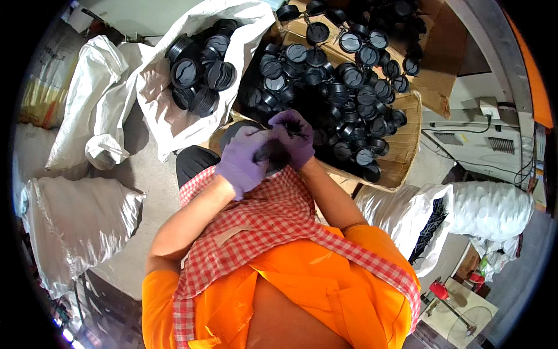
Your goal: The person sorts black plastic lids by hand, picking them from a large box and placing them into white bags at a manufacturing station.
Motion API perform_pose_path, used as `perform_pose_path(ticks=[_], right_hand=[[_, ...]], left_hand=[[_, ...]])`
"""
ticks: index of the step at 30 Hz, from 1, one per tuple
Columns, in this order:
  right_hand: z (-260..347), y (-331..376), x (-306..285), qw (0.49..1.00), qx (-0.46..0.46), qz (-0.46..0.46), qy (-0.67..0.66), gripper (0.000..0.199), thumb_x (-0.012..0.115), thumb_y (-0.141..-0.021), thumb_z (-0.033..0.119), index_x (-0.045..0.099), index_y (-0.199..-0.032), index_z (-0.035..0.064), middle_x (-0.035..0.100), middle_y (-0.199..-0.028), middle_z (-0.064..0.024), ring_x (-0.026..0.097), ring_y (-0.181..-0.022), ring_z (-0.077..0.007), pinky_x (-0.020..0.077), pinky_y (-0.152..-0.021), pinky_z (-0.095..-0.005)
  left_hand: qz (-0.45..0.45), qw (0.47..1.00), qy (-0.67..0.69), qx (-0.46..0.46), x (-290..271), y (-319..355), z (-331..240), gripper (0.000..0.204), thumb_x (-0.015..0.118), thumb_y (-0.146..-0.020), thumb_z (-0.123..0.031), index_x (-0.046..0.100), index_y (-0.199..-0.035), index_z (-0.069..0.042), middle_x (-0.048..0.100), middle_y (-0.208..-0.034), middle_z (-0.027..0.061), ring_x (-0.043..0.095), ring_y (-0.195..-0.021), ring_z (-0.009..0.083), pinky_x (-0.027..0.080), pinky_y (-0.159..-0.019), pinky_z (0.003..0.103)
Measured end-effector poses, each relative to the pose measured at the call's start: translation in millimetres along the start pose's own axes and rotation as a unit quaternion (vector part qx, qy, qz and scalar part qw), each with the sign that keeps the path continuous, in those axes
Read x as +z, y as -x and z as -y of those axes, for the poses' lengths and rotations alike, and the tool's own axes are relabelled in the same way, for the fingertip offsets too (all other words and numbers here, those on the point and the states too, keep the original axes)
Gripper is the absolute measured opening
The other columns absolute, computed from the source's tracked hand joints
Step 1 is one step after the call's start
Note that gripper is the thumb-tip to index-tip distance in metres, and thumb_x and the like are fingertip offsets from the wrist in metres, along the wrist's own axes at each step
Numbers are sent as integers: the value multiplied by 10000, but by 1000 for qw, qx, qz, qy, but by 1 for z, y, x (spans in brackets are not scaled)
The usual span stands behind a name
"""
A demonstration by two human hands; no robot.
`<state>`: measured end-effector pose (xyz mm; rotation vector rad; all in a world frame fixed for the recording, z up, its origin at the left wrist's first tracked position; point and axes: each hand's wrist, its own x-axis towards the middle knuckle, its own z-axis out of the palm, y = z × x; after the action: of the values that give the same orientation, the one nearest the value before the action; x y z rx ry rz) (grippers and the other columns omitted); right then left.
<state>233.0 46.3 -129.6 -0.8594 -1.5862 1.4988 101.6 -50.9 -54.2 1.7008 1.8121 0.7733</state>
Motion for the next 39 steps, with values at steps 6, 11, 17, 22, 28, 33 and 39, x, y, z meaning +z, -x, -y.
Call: perform_pose_path(ticks=[6,11,17,22,28,33,39], right_hand=[[-8,-41,2,955,-117,-112,250,182,628,-699,78,617,-880,83,621,-867,-112,615,-825,-272,492,-748,-343],[-92,-96,-38,924,181,-138,308,333,645,-739,244,627,-1056,141,618,-1060,-135,565,-1046,-297,457,-867,-394],[-160,-121,-46,712,146,183,662,329,566,-811,270,599,-1099,115,554,-1210,-124,550,-1092,-279,445,-889,-379],[-137,-122,-40,780,204,171,566,299,573,-822,222,604,-1101,118,548,-1221,-108,544,-1100,-256,454,-867,-364],[14,-35,-31,896,-158,256,327,192,614,-747,136,636,-937,159,585,-1003,-85,571,-955,-281,482,-793,-374],[58,6,-31,788,-225,328,469,325,659,-651,111,615,-926,278,553,-1037,-33,564,-932,-293,492,-720,-391],[54,28,-21,996,-84,37,0,215,548,-727,-65,567,-912,42,583,-1008,-129,578,-945,-237,462,-804,-326]], left_hand=[[-2,974,-224,22,-28,-31,-21,457,650,-699,-166,535,-1141,-187,525,-1033,144,561,-897,349,469,-733,429],[-140,947,-287,31,-79,-63,-3,498,616,-743,-196,464,-1217,-214,495,-1167,139,515,-1018,381,412,-876,463],[-181,916,-356,-23,-97,-90,34,792,726,-659,-255,346,-1354,-245,224,-1438,162,231,-1295,432,268,-1019,545],[-66,996,-38,55,-58,-66,27,521,692,-738,-174,519,-1225,-105,503,-1237,170,496,-1140,307,396,-957,353],[-209,975,77,-5,-11,-75,31,703,713,-757,-273,389,-1321,-6,555,-1156,106,550,-972,154,452,-815,282],[-10,885,404,-230,-42,-84,25,556,596,-732,-152,461,-1254,-14,587,-970,107,576,-778,170,479,-584,273],[-105,841,467,-252,-38,-43,18,566,516,-692,-31,422,-1250,-24,557,-1014,112,588,-781,207,512,-586,311]])
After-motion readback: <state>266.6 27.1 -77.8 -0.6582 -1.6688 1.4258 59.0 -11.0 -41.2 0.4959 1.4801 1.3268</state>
